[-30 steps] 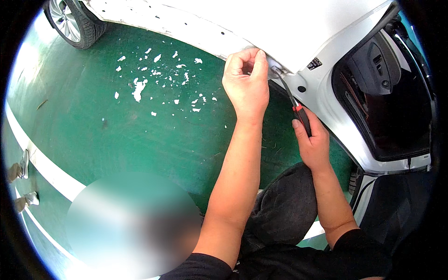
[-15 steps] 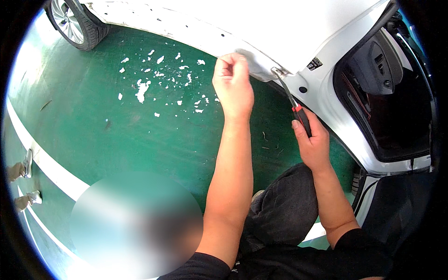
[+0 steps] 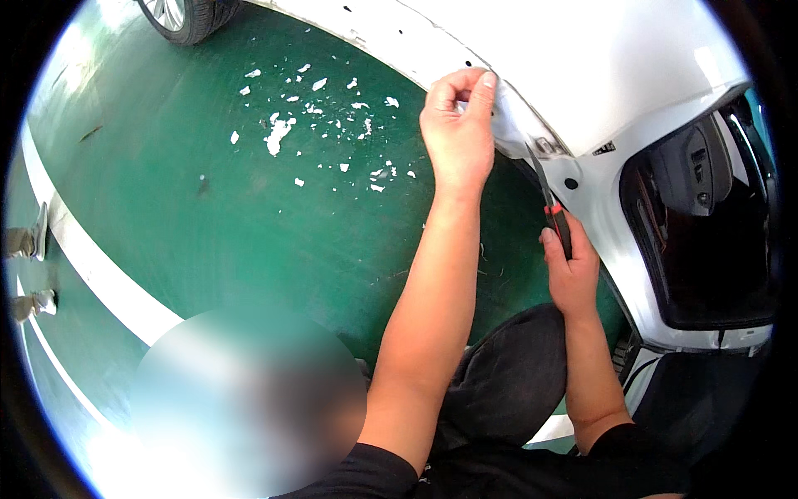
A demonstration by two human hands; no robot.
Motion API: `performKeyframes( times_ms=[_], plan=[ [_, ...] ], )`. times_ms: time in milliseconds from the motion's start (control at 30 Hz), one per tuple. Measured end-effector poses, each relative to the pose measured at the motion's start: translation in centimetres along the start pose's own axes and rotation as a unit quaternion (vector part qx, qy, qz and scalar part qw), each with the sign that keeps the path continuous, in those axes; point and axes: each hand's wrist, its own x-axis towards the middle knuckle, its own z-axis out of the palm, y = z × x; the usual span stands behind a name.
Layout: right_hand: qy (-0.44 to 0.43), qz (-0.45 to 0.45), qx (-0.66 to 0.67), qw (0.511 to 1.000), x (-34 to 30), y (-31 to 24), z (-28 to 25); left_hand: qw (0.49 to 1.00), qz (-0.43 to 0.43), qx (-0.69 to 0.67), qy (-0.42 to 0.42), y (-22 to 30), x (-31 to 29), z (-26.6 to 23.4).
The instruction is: The person uses a small metal scraper to remove white paint or residue from the lower edge of a white car's front bumper. The person works methodically along the seam, scraping away material that falls onto the green floor.
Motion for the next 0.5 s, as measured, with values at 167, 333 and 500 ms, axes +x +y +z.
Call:
performKeyframes(
  times_ms=[167, 333, 500],
  plan=[
    [-0.020, 0.024, 0.015, 0.999, 0.3, -0.9, 0.8, 0.999, -0.037, -0.022, -0.003, 0.6, 0.7, 0.1],
    [-0.011, -0.021, -0.023, 0.999, 1.0, -1.9, 0.7, 0.997, -0.042, -0.037, 0.062, 1.7, 1.6, -1.1],
    [-0.026, -0.101, -0.097, 0.990, 4.7, -8.4, 0.1, 0.983, -0.097, -0.139, 0.068, 1.7, 1.3, -1.2]
  ],
)
